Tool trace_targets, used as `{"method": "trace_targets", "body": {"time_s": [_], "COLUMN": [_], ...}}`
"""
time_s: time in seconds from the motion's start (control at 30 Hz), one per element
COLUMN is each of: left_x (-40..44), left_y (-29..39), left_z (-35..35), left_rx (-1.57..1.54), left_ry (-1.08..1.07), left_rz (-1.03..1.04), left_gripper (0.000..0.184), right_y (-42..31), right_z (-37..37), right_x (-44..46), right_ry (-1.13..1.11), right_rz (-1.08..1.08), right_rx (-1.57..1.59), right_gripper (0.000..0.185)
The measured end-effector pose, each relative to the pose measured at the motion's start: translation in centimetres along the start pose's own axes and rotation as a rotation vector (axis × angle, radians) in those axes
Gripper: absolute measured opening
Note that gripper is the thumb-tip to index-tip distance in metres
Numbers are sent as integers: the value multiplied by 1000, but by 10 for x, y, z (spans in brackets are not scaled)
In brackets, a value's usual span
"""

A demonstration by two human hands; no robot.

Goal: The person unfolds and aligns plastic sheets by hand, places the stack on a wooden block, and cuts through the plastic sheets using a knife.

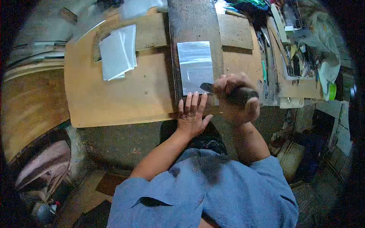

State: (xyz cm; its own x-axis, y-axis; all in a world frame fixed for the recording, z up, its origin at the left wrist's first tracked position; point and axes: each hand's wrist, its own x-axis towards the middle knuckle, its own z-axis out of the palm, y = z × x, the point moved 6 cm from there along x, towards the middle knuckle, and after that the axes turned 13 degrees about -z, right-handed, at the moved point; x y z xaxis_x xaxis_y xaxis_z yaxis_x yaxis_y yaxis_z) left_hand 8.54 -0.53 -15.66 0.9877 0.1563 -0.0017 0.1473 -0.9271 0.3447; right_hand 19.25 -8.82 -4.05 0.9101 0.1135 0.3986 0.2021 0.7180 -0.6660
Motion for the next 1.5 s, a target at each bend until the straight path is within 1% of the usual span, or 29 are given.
{"method": "trace_targets", "body": {"time_s": [0.03,0.07,0.1,0.13,0.2,0.33,0.43,0.47,0.57,0.6,0.67,0.73,0.77,0.83,0.87,0.93,0.97,1.03,1.1,1.17,1.23,1.3,1.37,1.43,1.5], "left_x": [-1,0,0,-2,-3,-1,-1,-3,1,2,6,20,29,51,64,87,96,110,117,120,121,122,122,122,123], "left_y": [0,1,1,1,1,2,3,5,4,4,4,-6,-13,-20,-27,-36,-44,-63,-70,-75,-74,-76,-76,-77,-78], "left_z": [-1,1,0,0,0,0,-1,0,-2,-7,-15,-12,-13,-23,-25,-37,-40,-38,-39,-35,-34,-35,-35,-34,-32], "left_rx": [2,2,1,0,10,30,53,49,23,-18,-61,-89,-88,-35,-35,10,9,2,2,38,49,66,11,9,6], "left_ry": [-23,-18,11,35,24,-3,10,5,18,4,-8,-242,-242,-100,-102,7,9,-73,-78,-209,-208,-205,-227,-228,-230], "left_rz": [0,3,13,22,23,19,16,21,16,2,-11,-60,-59,149,147,264,264,230,222,170,174,170,177,175,170], "left_gripper": [85,85,84,83,83,84,81,81,77,74,71,62,62,56,56,57,57,60,63,62,63,64,65,66,66], "right_y": [-2,-10,-9,-9,-7,-17,-20,-20,-19,-20,-21,-21,-20,-20,-22,-23,-23,-22,-25,-23,-23,-27,-24,-11,-5], "right_z": [-2,4,1,-5,-5,-9,-11,-17,-16,-16,-14,-13,-13,-11,-11,-11,-13,-12,-9,-6,-1,9,25,36,43], "right_x": [2,2,-1,-7,-5,8,4,2,5,4,2,-1,-2,-3,-2,-2,-3,-4,-3,-4,-5,-8,-13,-20,-24], "right_ry": [72,122,121,90,17,73,-47,99,102,15,10,10,4,-3,6,12,2,-5,57,60,59,69,113,47,60], "right_rz": [62,55,56,42,-7,58,-28,-69,-70,-50,-56,-59,-69,-83,-81,-84,-65,-44,-103,-95,-90,-90,-49,68,68], "right_rx": [-46,-23,-20,-80,-22,-137,-197,-214,-146,-210,-241,-274,-291,-306,-311,-318,-304,-293,-310,-328,-344,-186,-167,-113,-164], "right_gripper": [63,60,60,60,58,61,64,62,63,64,64,65,66,66,67,67,67,67,66,66,65,64,64,62,65]}}
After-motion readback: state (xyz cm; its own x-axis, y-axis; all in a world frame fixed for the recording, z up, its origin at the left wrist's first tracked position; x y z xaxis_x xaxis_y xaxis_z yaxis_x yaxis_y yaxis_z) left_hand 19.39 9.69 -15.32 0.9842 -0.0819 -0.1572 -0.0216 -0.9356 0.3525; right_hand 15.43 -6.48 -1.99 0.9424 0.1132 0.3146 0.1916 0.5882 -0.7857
